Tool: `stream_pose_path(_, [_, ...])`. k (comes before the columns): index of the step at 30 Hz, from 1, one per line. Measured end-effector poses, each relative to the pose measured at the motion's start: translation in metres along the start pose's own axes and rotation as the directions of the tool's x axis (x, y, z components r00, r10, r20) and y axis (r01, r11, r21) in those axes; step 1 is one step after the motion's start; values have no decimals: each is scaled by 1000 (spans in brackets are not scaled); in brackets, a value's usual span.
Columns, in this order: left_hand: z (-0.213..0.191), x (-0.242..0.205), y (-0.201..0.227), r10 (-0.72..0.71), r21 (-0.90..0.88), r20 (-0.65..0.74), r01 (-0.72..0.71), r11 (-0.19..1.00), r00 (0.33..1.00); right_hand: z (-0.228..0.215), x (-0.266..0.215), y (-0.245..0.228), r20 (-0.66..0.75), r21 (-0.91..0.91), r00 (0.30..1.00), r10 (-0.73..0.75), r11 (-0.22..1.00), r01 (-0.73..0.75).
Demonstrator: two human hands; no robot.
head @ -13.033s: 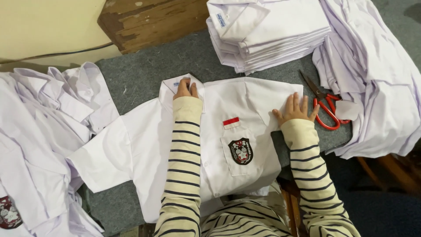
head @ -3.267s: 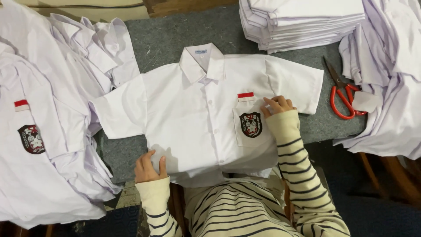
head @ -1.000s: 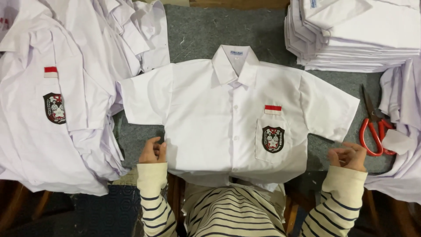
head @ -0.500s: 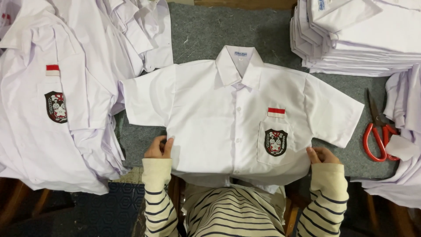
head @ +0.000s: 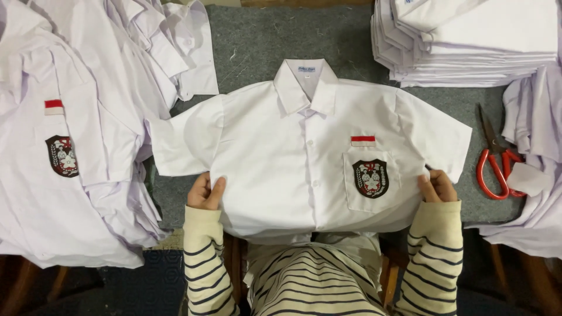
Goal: Folding a white collared shirt on a work surface in a factory setting.
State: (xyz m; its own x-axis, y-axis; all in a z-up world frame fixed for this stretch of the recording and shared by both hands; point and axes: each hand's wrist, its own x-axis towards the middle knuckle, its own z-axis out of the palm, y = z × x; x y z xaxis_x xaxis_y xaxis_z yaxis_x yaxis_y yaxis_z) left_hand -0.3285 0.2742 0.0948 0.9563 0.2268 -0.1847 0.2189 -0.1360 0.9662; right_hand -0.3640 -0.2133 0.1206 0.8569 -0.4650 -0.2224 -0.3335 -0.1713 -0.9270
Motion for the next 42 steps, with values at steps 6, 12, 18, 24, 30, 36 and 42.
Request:
stream_pose_path(6, [10,9,53,212,63,-155,-204,977,965,-9,17,-32,-149,-86,974,-169,984,158])
stream_pose_path(12, [7,-8,40,173,69,-76,-168,983,982,-23,11,-14,-9,-214,999,-37,976,34])
stream_pose_path(18, [-8,-19,-15,-6,138,-37,11,990,999,-36,15,39,46,-292,997,59,955,-43])
stream_pose_path(24, [-16,-22,-29,-43,89,-42,46,995,998,-41,18,55,65,-263,998,22,965,-4])
stream_pose_path(30, [-10,-16,51,160,163,-79,-145,976,984,-32,5,-23,-31,-195,998,-60,979,53])
stream_pose_path(36, [32,90,97,518,145,-209,-497,855,830,0,82,-71,-238,-324,796,-557,818,475])
stream_pose_path(42, [71,183,73,540,260,-236,-483,836,808,49,176,-54,-235,-576,752,-615,712,402])
